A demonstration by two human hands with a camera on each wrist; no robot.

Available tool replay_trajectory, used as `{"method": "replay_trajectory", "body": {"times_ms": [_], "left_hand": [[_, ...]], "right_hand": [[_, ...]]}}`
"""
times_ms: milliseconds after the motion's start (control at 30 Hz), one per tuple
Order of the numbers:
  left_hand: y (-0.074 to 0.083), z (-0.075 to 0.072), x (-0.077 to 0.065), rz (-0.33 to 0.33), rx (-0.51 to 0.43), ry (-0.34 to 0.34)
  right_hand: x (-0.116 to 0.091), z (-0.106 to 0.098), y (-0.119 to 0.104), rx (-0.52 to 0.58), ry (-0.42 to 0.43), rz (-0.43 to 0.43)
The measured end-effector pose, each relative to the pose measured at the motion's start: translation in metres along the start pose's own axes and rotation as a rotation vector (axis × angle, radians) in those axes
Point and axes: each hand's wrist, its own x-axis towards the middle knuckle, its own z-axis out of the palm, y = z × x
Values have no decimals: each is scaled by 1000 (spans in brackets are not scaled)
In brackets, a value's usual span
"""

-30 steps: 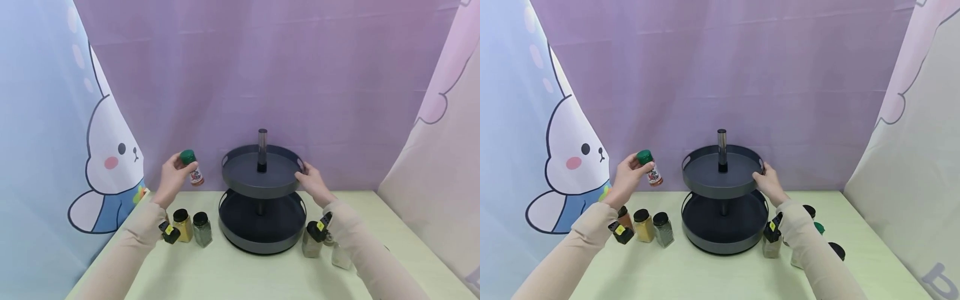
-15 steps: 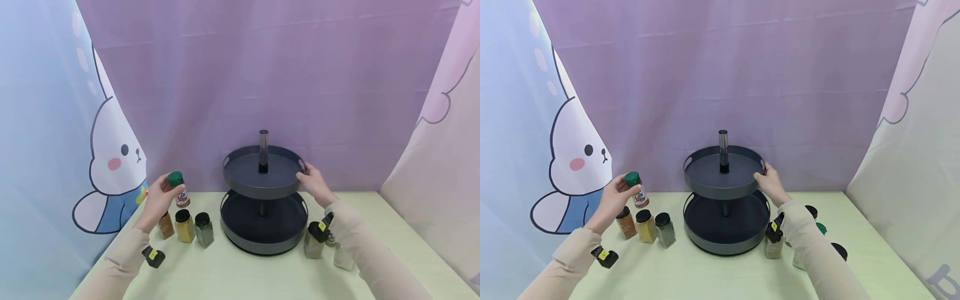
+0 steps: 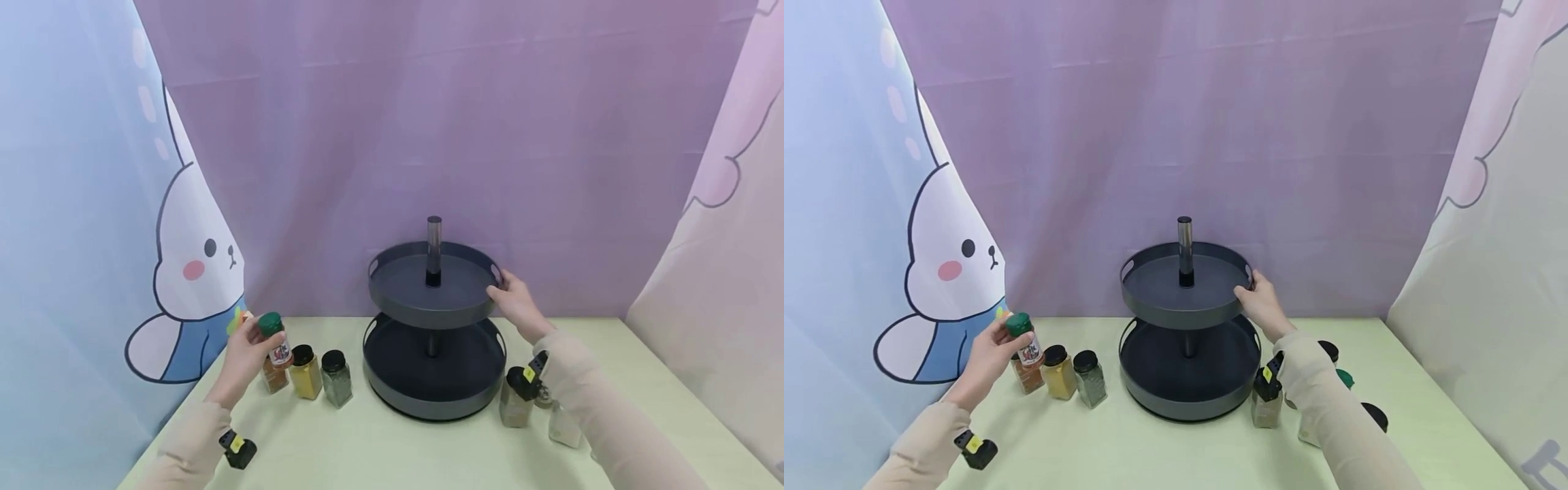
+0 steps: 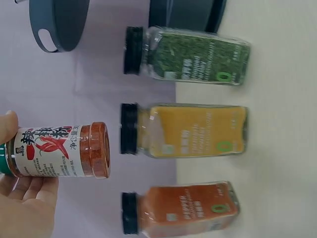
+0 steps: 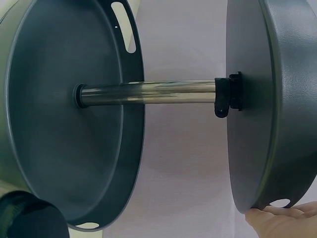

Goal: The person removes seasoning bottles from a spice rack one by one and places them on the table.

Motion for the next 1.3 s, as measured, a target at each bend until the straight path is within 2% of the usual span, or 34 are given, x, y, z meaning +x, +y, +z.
{"method": "replay_trajectory", "body": {"times_ms": [367, 667, 933, 1300], "left_hand": [[-30, -5, -7, -66, 30, 1], [-54, -1, -12, -134, 51, -22], [-71, 2, -13, -204, 57, -17], [-82, 7, -14, -213, 48, -16]], "right_hand": [[-1, 0, -1, 13, 4, -7], [0, -1, -1, 18, 5, -11], [2, 1, 0, -6, -1, -8], [4, -1, -3, -34, 1, 24]]}}
